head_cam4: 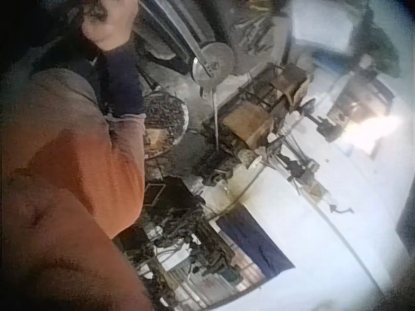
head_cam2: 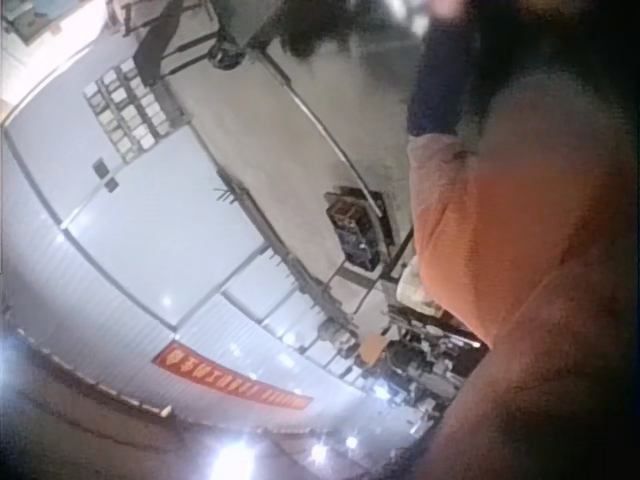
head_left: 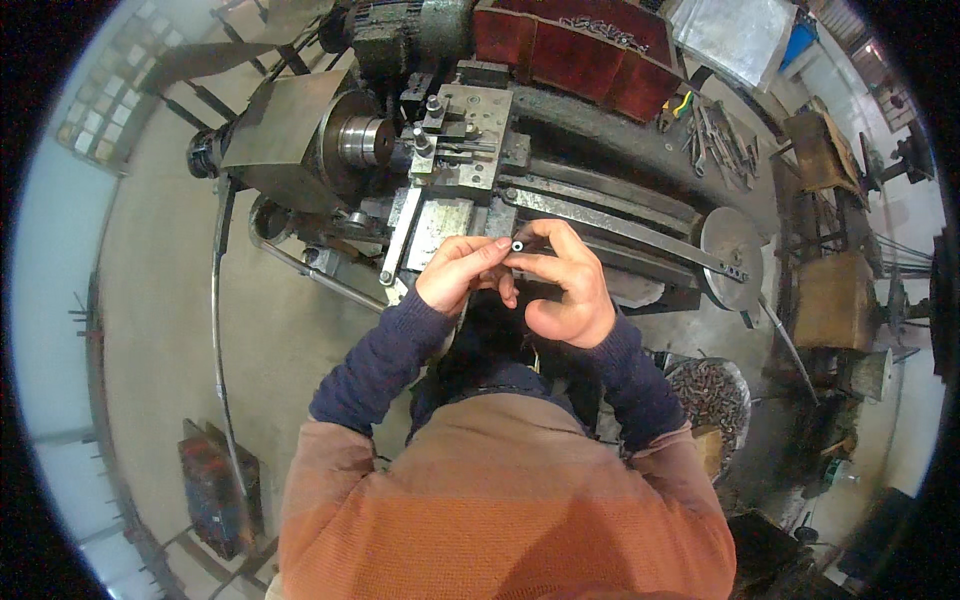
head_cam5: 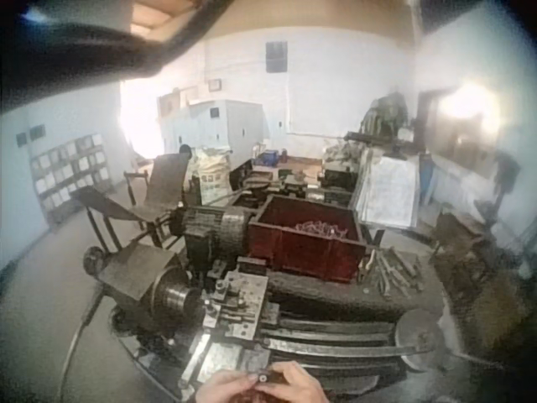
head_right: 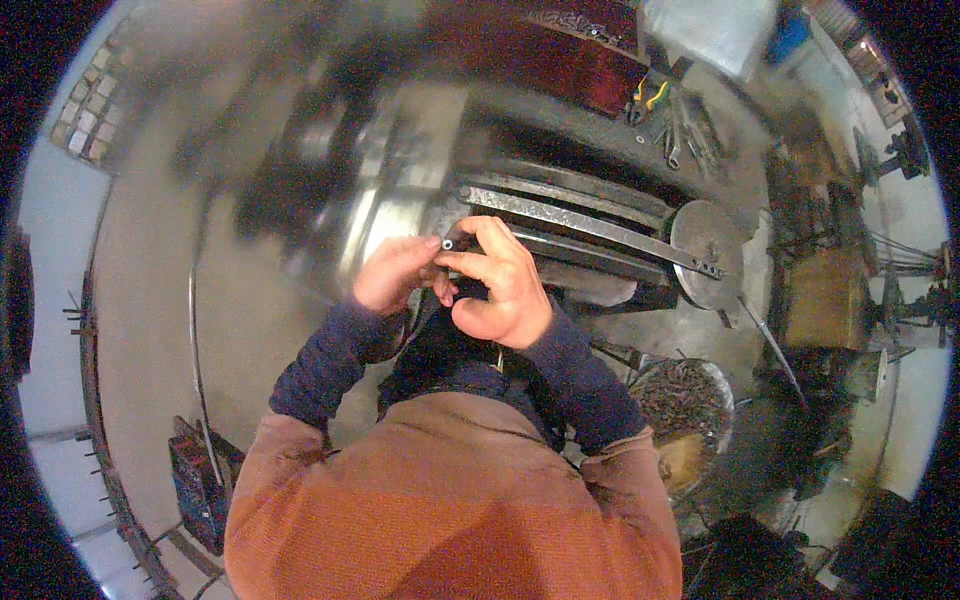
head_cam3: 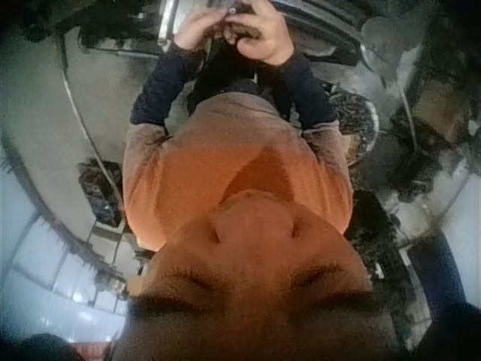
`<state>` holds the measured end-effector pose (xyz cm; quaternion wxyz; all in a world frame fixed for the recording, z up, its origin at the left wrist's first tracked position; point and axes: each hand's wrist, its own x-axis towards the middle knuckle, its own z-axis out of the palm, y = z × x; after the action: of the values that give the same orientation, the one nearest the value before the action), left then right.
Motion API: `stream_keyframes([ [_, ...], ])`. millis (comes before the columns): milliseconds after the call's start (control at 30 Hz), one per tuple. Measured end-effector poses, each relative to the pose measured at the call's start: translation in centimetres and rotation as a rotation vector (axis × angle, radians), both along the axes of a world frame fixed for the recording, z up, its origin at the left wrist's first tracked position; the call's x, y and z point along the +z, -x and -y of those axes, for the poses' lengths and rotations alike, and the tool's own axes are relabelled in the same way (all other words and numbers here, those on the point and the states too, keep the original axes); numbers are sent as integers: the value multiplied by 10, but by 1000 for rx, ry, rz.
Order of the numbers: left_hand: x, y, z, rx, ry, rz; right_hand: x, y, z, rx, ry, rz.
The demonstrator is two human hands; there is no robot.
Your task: The person operates a metal lathe, repeatedly inserting small metal rods into the chuck, turning the machine on, and removing the rods after machining. The person handles the rods by hand and uses the lathe controls to start and stop the machine.
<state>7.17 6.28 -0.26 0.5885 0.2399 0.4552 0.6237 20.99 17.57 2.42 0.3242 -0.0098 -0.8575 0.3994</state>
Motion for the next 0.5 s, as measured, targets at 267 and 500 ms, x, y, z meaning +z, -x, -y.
stream_keyframes([
  [267, 21, 25, 35, 77, 15, -240, 28, 11, -42, 10, -214, -23],
  [500, 11, 68, 82, 347, -26, -290, 87, 79, -173, -603, -531, 99],
])
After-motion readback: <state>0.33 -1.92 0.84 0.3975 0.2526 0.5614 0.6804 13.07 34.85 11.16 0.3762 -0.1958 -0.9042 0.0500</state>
